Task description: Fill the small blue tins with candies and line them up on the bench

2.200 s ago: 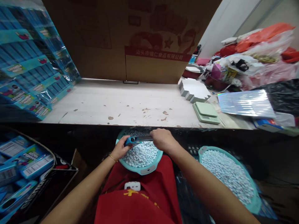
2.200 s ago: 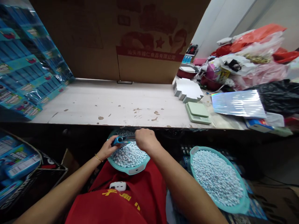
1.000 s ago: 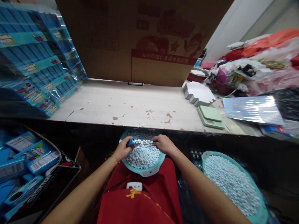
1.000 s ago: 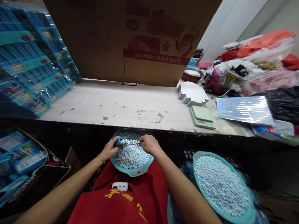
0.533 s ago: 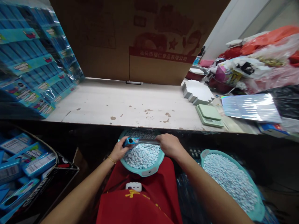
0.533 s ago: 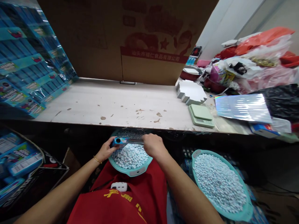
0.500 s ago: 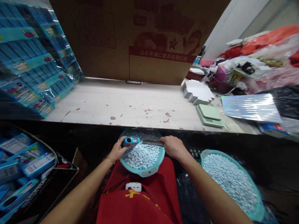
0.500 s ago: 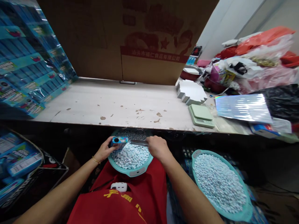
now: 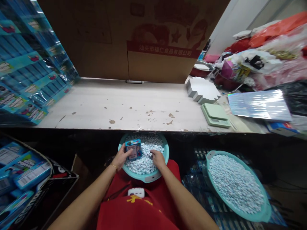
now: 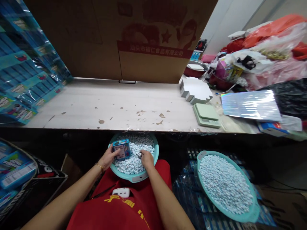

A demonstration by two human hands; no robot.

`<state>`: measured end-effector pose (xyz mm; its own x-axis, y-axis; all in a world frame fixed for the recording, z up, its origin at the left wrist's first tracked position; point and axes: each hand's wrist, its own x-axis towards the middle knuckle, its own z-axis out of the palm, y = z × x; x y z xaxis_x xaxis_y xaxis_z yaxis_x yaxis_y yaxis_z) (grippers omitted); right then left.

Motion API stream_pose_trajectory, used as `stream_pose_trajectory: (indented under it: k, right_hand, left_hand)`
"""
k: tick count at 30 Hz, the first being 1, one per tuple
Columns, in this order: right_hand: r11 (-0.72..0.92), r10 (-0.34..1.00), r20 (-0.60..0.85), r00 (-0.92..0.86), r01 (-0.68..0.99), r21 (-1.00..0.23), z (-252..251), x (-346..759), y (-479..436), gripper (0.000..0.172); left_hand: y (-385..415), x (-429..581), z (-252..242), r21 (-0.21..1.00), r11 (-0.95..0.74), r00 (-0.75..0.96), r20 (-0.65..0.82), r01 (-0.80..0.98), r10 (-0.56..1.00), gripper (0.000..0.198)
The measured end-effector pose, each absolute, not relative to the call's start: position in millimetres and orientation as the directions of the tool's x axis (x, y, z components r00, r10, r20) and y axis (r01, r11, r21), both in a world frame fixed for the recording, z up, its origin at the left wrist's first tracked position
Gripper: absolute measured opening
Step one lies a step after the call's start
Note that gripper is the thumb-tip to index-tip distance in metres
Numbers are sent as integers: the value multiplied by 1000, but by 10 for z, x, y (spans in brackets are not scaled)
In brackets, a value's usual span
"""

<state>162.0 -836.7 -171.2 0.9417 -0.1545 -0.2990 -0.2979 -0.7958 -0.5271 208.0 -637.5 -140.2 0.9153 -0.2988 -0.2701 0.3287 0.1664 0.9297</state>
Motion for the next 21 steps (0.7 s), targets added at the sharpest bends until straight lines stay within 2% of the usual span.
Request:
stream_pose_trajectory:
  k: [3, 6, 9, 12, 15, 18, 21]
  right_hand:
    - [-779, -138, -284, 949, -281, -560, -1664, 1585, -8533, 35]
    - [-730, -113, -265, 958, -261, -632, -1491, 1531, -8657, 33]
    - [-659, -58, -228, 972, -208, -723, -1170, 1501, -8713, 31]
    - [-674, 36, -184, 982, -113, -730, -769, 1512, -8701, 30]
    - [-797, 113, -217, 970, -42, -602, -407, 1563, -8631, 30]
    - [-924, 126, -272, 954, 13, -382, -136, 1632, -8512, 30]
    - [-984, 99, -328, 940, 43, -174, 74, 1692, -8326, 29]
  left_hand:
    - [-6187, 2078, -1260, 964, 114, 943, -206, 242, -261, 48]
    - [-6027, 2091, -1196, 996, -43, 966, -91, 83, -241, 43]
    - [-5978, 2097, -1200, 971, -226, 966, 17, -77, -257, 42]
    - [-6037, 2089, -1213, 915, -358, 952, 80, -187, -295, 40]
    - [-6136, 2073, -1210, 865, -426, 932, 119, -266, -341, 38]
    - [-6208, 2058, -1206, 821, -447, 903, 176, -355, -393, 38]
    - [-6236, 2045, -1213, 784, -446, 866, 224, -432, -446, 37]
